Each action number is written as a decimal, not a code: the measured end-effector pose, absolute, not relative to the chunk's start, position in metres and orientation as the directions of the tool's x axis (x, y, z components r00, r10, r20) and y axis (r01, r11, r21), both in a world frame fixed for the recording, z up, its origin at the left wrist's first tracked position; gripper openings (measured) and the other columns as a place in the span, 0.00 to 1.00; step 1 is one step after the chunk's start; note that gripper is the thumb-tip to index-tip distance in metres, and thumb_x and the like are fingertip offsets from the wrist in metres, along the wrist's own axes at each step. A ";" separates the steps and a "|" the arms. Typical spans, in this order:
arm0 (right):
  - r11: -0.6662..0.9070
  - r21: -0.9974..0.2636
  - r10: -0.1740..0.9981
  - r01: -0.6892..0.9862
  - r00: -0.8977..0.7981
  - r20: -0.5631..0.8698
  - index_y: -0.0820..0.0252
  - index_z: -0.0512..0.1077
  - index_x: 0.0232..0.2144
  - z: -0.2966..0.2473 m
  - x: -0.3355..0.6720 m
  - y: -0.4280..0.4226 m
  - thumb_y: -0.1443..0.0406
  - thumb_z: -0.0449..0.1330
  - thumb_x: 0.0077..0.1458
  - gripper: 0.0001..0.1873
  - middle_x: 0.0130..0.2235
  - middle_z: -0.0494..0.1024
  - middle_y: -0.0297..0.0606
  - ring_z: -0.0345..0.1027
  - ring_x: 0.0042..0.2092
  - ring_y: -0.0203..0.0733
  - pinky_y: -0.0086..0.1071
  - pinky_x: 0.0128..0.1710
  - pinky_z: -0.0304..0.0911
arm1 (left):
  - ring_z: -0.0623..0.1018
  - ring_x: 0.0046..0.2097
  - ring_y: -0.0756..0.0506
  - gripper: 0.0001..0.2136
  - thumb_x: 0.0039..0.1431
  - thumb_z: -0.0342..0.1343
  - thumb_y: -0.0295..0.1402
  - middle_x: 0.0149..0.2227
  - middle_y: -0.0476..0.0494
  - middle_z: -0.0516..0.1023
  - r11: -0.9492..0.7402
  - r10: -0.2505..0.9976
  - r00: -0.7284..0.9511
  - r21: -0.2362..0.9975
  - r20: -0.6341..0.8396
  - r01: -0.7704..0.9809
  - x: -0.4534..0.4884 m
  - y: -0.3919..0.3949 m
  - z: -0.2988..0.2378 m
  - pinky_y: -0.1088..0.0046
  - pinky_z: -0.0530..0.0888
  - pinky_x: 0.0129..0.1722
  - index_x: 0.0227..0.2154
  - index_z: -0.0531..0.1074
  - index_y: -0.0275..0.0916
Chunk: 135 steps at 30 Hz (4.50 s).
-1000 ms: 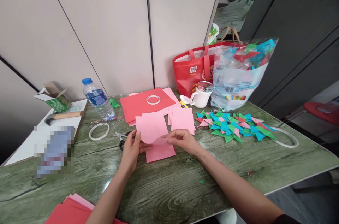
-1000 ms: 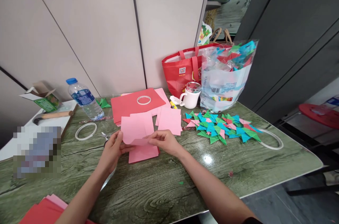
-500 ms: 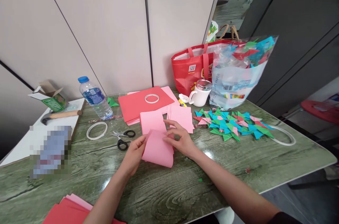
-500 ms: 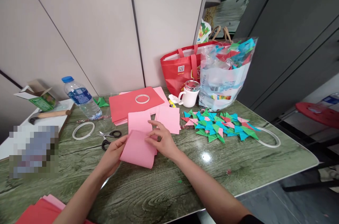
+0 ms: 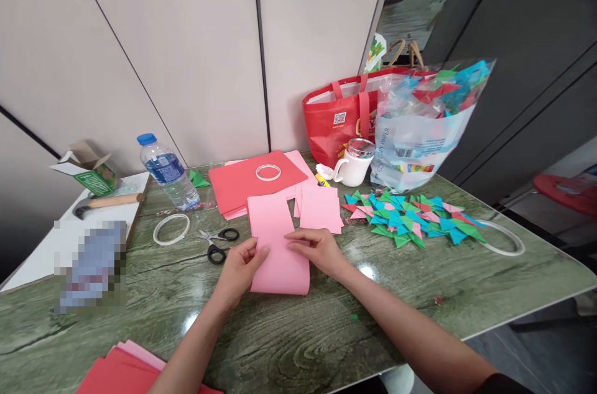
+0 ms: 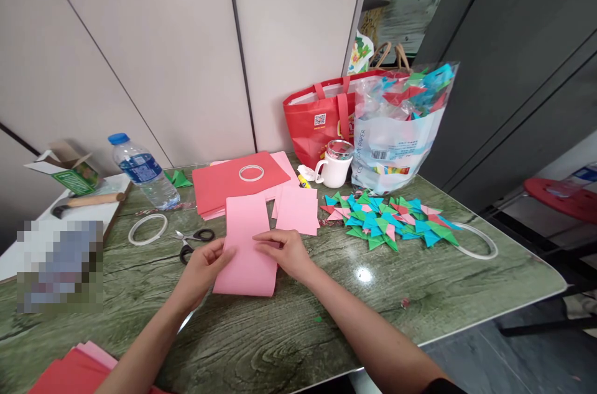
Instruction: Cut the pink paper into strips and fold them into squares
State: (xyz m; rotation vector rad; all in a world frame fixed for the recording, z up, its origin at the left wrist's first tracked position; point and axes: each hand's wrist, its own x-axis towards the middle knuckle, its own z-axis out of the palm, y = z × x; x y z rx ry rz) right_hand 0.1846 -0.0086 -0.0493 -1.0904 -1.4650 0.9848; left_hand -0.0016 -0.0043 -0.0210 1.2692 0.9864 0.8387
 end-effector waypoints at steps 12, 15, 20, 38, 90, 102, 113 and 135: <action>0.258 -0.952 0.966 0.163 -0.076 0.248 0.58 0.77 0.31 -0.049 0.183 -0.010 0.63 0.64 0.42 0.10 0.32 0.80 0.37 0.72 0.34 0.41 0.31 0.34 0.66 | 0.67 0.20 0.52 0.19 0.46 0.57 0.43 0.19 0.51 0.72 0.031 0.974 0.220 0.995 -0.052 0.096 -0.001 -0.004 -0.026 0.79 0.60 0.19 0.39 0.70 0.36; 0.264 -0.951 0.964 0.160 -0.071 0.255 0.58 0.77 0.31 -0.050 0.183 -0.010 0.62 0.64 0.42 0.10 0.32 0.80 0.37 0.72 0.34 0.41 0.31 0.34 0.66 | 0.66 0.19 0.53 0.19 0.46 0.57 0.43 0.18 0.53 0.69 0.013 0.974 0.224 0.995 -0.034 0.095 -0.001 -0.004 -0.026 0.80 0.58 0.18 0.39 0.69 0.36; 0.259 -0.955 0.965 0.142 -0.072 0.251 0.57 0.77 0.31 -0.050 0.183 -0.010 0.61 0.64 0.42 0.10 0.33 0.80 0.37 0.72 0.35 0.41 0.32 0.35 0.67 | 0.65 0.19 0.53 0.17 0.45 0.58 0.41 0.18 0.53 0.69 0.014 0.975 0.221 0.997 -0.032 0.080 -0.001 -0.004 -0.025 0.80 0.57 0.18 0.36 0.69 0.37; 0.269 -0.954 0.963 0.131 -0.050 0.265 0.57 0.77 0.30 -0.050 0.183 -0.010 0.62 0.64 0.43 0.09 0.33 0.79 0.38 0.72 0.35 0.41 0.32 0.35 0.66 | 0.67 0.20 0.52 0.15 0.47 0.58 0.38 0.18 0.55 0.67 0.043 0.953 0.300 0.999 -0.048 0.022 -0.001 -0.005 -0.023 0.80 0.59 0.19 0.37 0.64 0.39; 0.207 -0.965 0.976 0.159 -0.104 0.192 0.61 0.76 0.25 -0.046 0.182 -0.009 0.62 0.60 0.46 0.08 0.29 0.79 0.37 0.71 0.31 0.40 0.30 0.31 0.64 | 0.61 0.21 0.53 0.07 0.49 0.56 0.36 0.18 0.56 0.59 -0.152 0.967 0.231 0.971 0.107 0.185 0.003 -0.008 -0.025 0.79 0.56 0.20 0.29 0.68 0.38; 0.176 -0.978 0.974 0.109 0.124 0.189 0.61 0.74 0.24 -0.045 0.183 -0.009 0.62 0.59 0.46 0.08 0.27 0.78 0.37 0.69 0.30 0.40 0.31 0.30 0.63 | 0.76 0.31 0.46 0.30 0.40 0.63 0.31 0.29 0.46 0.78 0.131 0.937 0.328 0.991 -0.123 -0.001 0.005 -0.008 -0.022 0.74 0.70 0.30 0.48 0.58 0.38; 0.170 -0.985 0.949 -0.022 0.272 0.158 0.63 0.73 0.24 -0.049 0.179 -0.009 0.61 0.59 0.46 0.09 0.25 0.75 0.35 0.66 0.28 0.37 0.29 0.28 0.60 | 0.75 0.38 0.45 0.24 0.37 0.65 0.29 0.40 0.39 0.77 0.220 0.956 0.233 0.961 -0.179 -0.165 0.014 -0.014 -0.030 0.71 0.72 0.38 0.42 0.68 0.33; 0.132 -0.963 0.948 -0.234 0.315 0.053 0.62 0.74 0.24 -0.058 0.177 -0.004 0.60 0.62 0.43 0.10 0.25 0.75 0.34 0.62 0.25 0.34 0.27 0.25 0.57 | 0.77 0.27 0.47 0.12 0.37 0.66 0.31 0.29 0.40 0.81 0.274 0.954 0.172 0.948 -0.246 -0.163 0.019 -0.014 -0.043 0.73 0.74 0.31 0.28 0.76 0.30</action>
